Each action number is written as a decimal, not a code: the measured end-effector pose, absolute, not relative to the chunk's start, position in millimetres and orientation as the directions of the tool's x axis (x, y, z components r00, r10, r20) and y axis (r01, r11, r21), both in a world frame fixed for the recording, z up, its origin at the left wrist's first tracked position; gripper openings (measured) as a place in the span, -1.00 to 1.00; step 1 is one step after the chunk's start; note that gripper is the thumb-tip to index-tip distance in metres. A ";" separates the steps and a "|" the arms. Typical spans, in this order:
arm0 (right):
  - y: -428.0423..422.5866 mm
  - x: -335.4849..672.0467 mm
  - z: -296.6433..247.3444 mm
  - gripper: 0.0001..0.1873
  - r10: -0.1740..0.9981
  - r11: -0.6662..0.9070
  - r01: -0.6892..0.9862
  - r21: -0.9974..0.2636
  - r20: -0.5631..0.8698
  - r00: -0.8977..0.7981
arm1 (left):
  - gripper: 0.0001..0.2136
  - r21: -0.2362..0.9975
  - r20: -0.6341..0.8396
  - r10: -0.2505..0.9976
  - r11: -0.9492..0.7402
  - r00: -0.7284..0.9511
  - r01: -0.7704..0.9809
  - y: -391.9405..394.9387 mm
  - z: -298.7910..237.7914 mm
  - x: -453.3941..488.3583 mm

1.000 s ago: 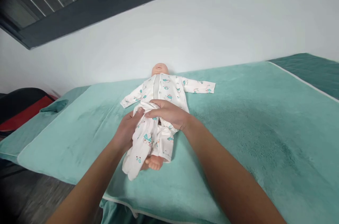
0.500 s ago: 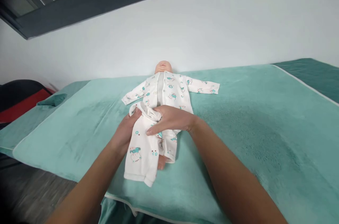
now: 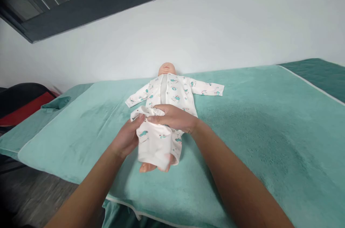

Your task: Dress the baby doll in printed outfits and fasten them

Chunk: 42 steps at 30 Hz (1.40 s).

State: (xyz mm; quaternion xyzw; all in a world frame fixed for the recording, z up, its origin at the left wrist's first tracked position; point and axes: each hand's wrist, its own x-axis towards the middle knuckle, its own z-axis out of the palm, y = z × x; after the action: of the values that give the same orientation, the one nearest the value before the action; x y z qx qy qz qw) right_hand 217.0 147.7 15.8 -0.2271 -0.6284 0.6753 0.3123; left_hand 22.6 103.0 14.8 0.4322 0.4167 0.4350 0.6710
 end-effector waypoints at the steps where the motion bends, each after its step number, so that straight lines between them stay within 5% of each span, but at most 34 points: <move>1: 148.3 219.1 16.4 -0.65 0.658 -0.009 -0.108 -0.994 0.075 -0.749 | -0.58 0.929 -0.186 0.949 0.254 0.254 -0.270 102.7 11.1 24.0; 4: 148.7 223.8 18.8 -0.62 0.570 0.033 -0.012 -0.999 0.029 -0.821 | -0.52 0.909 -0.204 0.946 0.278 0.252 -0.311 100.8 5.3 26.6; 9: 145.0 222.2 21.1 -0.62 0.628 0.020 -0.043 -0.999 0.045 -0.777 | -0.55 0.946 -0.204 0.959 0.245 0.199 -0.214 88.6 16.0 32.6; 14: 144.6 217.2 21.0 -0.67 0.659 0.281 0.062 -0.958 0.146 -0.738 | -0.62 0.958 -0.259 0.964 0.263 0.052 -0.113 55.0 25.9 42.8; 20: 141.4 208.9 21.1 -0.86 0.664 0.453 0.318 -0.833 0.077 -0.744 | -0.67 0.899 -0.346 0.937 0.315 -0.053 -0.305 10.4 29.6 47.2; 27: 136.3 205.8 26.8 -0.79 0.675 0.467 0.504 -0.726 -0.075 -0.734 | -0.60 0.844 -0.454 0.871 0.352 -0.190 -0.405 -19.6 23.2 42.2; 33: 132.2 198.3 27.3 -0.87 0.686 0.481 0.586 -0.652 -0.136 -0.715 | -0.64 0.776 -0.531 0.826 0.385 -0.187 -0.500 -24.9 -8.3 24.2; 42: 128.9 199.7 28.6 -0.84 0.684 0.498 0.564 -0.658 -0.102 -0.723 | -0.60 0.822 -0.510 0.858 0.466 -0.060 -0.328 -15.0 -26.1 15.8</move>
State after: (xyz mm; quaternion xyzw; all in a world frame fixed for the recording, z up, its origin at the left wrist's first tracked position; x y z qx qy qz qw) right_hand 199.7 128.9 28.6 -0.3623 -0.8612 0.3459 0.0861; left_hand 15.8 -15.0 -26.1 0.2349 0.5638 0.4605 0.6441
